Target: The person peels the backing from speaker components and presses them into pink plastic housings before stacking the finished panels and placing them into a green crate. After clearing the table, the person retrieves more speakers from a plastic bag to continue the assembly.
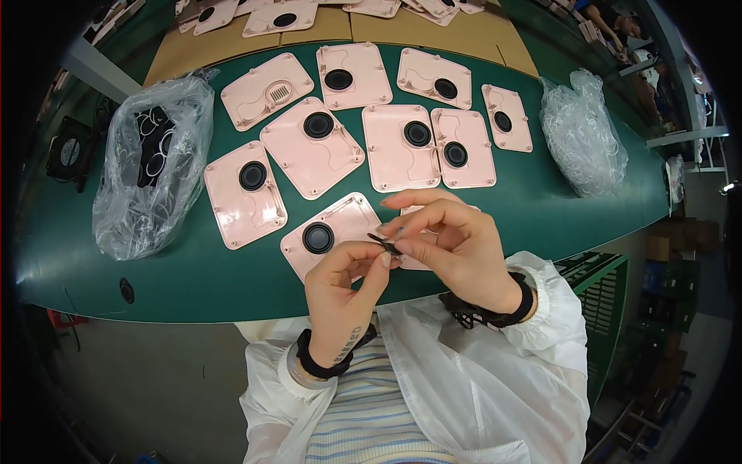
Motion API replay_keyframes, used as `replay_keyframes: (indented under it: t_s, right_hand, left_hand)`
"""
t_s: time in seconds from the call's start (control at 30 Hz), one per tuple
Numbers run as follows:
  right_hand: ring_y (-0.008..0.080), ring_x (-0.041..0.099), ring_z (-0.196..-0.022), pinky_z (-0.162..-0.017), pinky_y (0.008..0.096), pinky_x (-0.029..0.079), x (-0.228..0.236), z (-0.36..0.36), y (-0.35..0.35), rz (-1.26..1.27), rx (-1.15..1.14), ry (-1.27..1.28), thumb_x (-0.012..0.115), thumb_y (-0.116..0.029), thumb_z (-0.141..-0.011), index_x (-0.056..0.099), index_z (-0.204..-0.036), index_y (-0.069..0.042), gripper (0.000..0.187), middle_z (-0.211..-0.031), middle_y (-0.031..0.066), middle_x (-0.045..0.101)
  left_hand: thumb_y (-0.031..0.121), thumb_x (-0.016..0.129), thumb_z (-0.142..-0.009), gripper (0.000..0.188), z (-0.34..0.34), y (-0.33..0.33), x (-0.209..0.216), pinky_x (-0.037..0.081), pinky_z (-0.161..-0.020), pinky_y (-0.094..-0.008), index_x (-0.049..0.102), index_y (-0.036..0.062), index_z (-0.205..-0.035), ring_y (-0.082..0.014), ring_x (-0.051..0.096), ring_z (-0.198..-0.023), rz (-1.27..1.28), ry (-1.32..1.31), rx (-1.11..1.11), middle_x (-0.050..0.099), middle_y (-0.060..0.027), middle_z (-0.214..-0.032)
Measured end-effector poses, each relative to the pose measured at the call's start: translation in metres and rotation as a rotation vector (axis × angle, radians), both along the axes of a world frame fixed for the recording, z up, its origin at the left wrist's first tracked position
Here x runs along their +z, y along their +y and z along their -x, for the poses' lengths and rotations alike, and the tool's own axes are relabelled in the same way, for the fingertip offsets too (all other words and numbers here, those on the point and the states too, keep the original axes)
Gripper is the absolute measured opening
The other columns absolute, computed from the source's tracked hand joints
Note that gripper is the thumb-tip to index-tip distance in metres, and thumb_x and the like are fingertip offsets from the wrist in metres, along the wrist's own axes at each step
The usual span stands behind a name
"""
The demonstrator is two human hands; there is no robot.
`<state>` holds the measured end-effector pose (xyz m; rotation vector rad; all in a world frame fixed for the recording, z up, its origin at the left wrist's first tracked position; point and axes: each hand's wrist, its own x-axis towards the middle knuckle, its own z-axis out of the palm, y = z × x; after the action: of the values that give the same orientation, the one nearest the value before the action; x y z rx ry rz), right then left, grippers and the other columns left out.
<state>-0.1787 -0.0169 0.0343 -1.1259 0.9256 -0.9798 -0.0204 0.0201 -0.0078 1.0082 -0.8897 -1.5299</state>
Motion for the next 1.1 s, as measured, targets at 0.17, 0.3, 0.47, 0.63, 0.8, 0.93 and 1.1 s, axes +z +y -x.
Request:
replay_keyframes:
  t_s: [0.17, 0.3, 0.47, 0.63, 0.8, 0.93, 1.1]
  right_hand:
    - [0.014, 0.056, -0.082, -0.074, 0.0252, 0.053, 0.002, 0.016, -0.011, -0.252, 0.069, -0.193, 0.062, 0.014, -0.076, 0.055, -0.078, -0.004, 0.02, -0.118, 0.0128, 0.051]
    - [0.0098, 0.046, -0.067, -0.056, 0.0183, 0.041, 0.008, 0.031, -0.018, -0.595, 0.067, -0.917, 0.067, 0.012, -0.071, 0.051, -0.072, -0.008, 0.025, -0.116, 0.0108, 0.052]
    - [0.009, 0.043, -0.062, -0.048, 0.0187, 0.031, 0.027, 0.039, -0.034, -0.501, 0.118, -0.706, 0.072, 0.008, -0.068, 0.057, -0.074, -0.007, 0.022, -0.109, 0.0079, 0.056]
    - [0.0107, 0.048, -0.058, -0.047, 0.0208, 0.035, 0.031, -0.015, -0.028, 0.562, 0.308, 0.584, 0.073, 0.005, -0.068, 0.064, -0.083, -0.004, 0.019, -0.094, 0.0075, 0.062]
    - [0.011, 0.053, -0.059, -0.05, 0.0217, 0.039, 0.028, -0.051, -0.055, 0.982, 0.201, 0.659, 0.072, 0.001, -0.072, 0.066, -0.087, -0.003, 0.017, -0.084, 0.0081, 0.065]
    - [0.0082, 0.054, -0.061, -0.053, 0.021, 0.041, 0.029, -0.085, -0.113, 0.65, 0.068, 0.792, 0.07, -0.004, -0.077, 0.066, -0.087, -0.001, 0.011, -0.078, 0.0055, 0.065]
    - [0.0048, 0.054, -0.063, -0.051, 0.0186, 0.038, -0.023, -0.087, -0.214, 0.213, 0.003, 0.664, 0.07, -0.012, -0.082, 0.066, -0.09, 0.001, 0.016, -0.079, 0.0025, 0.065]
  left_hand:
    - [0.006, 0.057, -0.091, 0.009, -0.012, -0.007, 0.005, 0.049, -0.068, -0.0223, 0.058, -0.0025, -0.094, -0.012, 0.061, -0.074, -0.245, 0.067, -0.127, 0.064, -0.0086, -0.088]
    - [0.009, 0.055, -0.091, 0.011, -0.027, -0.013, 0.001, 0.048, -0.066, -0.023, 0.058, -0.0007, -0.093, -0.0119, 0.06, -0.072, -0.42, 0.358, -0.237, 0.063, -0.0075, -0.083]
    - [0.01, 0.055, -0.092, 0.014, -0.043, -0.014, -0.004, 0.049, -0.068, -0.022, 0.06, -0.0014, -0.097, -0.012, 0.061, -0.074, -0.4, 0.493, -0.226, 0.065, -0.0075, -0.086]
    - [0.01, 0.056, -0.092, 0.014, -0.059, -0.018, -0.001, 0.049, -0.068, -0.0223, 0.061, -0.0016, -0.099, -0.0118, 0.061, -0.074, -0.413, 0.602, -0.169, 0.065, -0.0078, -0.087]
    - [0.01, 0.053, -0.094, 0.018, -0.077, -0.018, 0.009, 0.048, -0.072, -0.021, 0.061, -0.0032, -0.103, -0.0112, 0.061, -0.079, -0.319, 0.638, -0.086, 0.065, -0.0087, -0.092]
    - [0.015, 0.055, -0.094, 0.025, -0.089, -0.016, 0.012, 0.046, -0.081, -0.0278, 0.058, -0.0037, -0.11, -0.0181, 0.058, -0.094, -0.136, 0.233, 0.032, 0.062, -0.0132, -0.106]
    - [0.026, 0.064, -0.085, 0.048, -0.095, -0.014, 0.021, 0.037, -0.095, -0.0514, 0.053, -0.001, -0.122, -0.0364, 0.042, -0.122, 0.365, -1.411, 0.149, 0.045, -0.0216, -0.132]
